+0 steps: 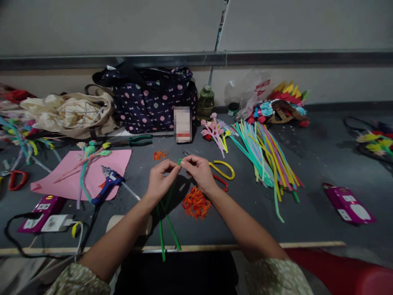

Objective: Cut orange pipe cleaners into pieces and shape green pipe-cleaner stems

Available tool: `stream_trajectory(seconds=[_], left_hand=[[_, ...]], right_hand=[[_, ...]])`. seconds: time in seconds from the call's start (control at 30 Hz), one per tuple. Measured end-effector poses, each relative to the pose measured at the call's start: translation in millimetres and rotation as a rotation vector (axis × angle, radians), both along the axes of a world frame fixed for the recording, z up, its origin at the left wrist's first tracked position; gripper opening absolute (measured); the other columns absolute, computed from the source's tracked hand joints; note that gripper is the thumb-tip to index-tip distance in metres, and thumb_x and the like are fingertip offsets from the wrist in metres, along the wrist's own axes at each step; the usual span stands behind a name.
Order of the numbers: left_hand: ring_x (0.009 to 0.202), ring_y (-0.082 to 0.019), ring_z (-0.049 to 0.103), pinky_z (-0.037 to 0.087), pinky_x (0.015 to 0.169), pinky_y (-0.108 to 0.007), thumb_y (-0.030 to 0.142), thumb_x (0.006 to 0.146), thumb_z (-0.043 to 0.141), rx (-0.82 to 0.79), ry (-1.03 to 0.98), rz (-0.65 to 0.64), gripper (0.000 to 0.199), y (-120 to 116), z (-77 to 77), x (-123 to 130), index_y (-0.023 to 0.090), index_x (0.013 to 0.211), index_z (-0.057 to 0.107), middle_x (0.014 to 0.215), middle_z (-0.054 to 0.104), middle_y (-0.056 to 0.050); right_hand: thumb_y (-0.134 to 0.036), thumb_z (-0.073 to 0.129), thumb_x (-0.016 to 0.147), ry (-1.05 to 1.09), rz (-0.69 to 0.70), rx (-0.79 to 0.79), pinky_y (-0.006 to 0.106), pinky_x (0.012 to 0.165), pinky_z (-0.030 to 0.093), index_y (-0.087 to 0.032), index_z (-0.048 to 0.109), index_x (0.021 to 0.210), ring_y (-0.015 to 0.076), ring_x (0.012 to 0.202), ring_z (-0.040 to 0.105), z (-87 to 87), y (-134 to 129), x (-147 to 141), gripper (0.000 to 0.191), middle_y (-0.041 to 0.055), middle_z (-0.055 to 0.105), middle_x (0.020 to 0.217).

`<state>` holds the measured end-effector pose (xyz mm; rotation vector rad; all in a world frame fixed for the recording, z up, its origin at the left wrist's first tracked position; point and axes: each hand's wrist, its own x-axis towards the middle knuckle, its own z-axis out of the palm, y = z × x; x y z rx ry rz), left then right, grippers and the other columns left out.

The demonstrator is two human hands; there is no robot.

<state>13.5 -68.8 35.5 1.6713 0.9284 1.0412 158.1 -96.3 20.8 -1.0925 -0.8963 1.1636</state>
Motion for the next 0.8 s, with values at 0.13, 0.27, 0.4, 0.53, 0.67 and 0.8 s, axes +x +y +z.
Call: stream_trajectory(seconds=[0.13,0.27,0.4,0.53,0.67,0.8], left_hand=[[0.064,-0.011,0.051,0.041,0.063,-0.021,0.035,0.077,0.069,-0.231,-0.169,-0.023,0.016,5,-0.4,0,0.018,0.078,0.069,0.071,0.061,0.000],[0.070,-0.011,0.057,0.047,0.065,-0.021,0.037,0.075,0.071,-0.406,-0.323,-0.139,0.031,11,0.2,-2,0.019,0.100,0.071,0.091,0.066,-0.004],[0.069,-0.010,0.057,0.048,0.064,-0.021,0.034,0.071,0.076,-0.399,-0.332,-0.200,0.023,16,-1.9,-4,0.016,0.085,0.074,0.085,0.064,-0.003],[0.067,-0.011,0.058,0.050,0.067,-0.023,0.034,0.068,0.079,-0.444,-0.388,-0.150,0.020,18,-4.1,-6,0.016,0.077,0.073,0.078,0.063,-0.002],[0.062,-0.008,0.055,0.047,0.061,-0.021,0.034,0.064,0.081,-0.461,-0.441,-0.061,0.021,21,-4.6,-8,0.017,0.074,0.073,0.079,0.063,-0.001],[0.058,-0.007,0.050,0.041,0.054,-0.020,0.033,0.067,0.079,-0.351,-0.435,0.014,0.016,21,-2.7,-7,0.018,0.074,0.075,0.079,0.063,-0.001]], right_hand=[[-0.042,0.076,0.071,0.052,0.075,-0.022,0.021,0.043,0.026,-0.017,0.066,0.077,0.0062,0.048,0.035,0.7,2,5,0.028,-0.0046,0.047,0.059],[-0.042,0.079,0.067,0.134,0.190,-0.074,0.019,0.042,0.023,-0.016,0.065,0.072,0.0048,0.047,0.031,5.7,2,7,0.030,-0.0060,0.043,0.057],[-0.040,0.081,0.066,0.190,0.263,-0.119,0.018,0.041,0.021,-0.015,0.063,0.067,0.0040,0.046,0.031,8.4,0,6,0.030,-0.0063,0.044,0.054],[-0.046,0.075,0.071,0.303,0.221,-0.165,0.019,0.042,0.031,-0.016,0.068,0.079,0.0065,0.047,0.042,5.8,2,6,0.032,-0.0026,0.055,0.058],[-0.049,0.074,0.070,0.377,0.215,-0.222,0.020,0.043,0.035,-0.016,0.067,0.074,0.0080,0.049,0.044,4.5,3,3,0.033,-0.0015,0.056,0.060],[-0.035,0.082,0.064,0.281,0.231,-0.169,0.018,0.042,0.031,-0.017,0.066,0.075,0.0062,0.050,0.043,6.8,-3,-7,0.027,-0.0025,0.057,0.064]])
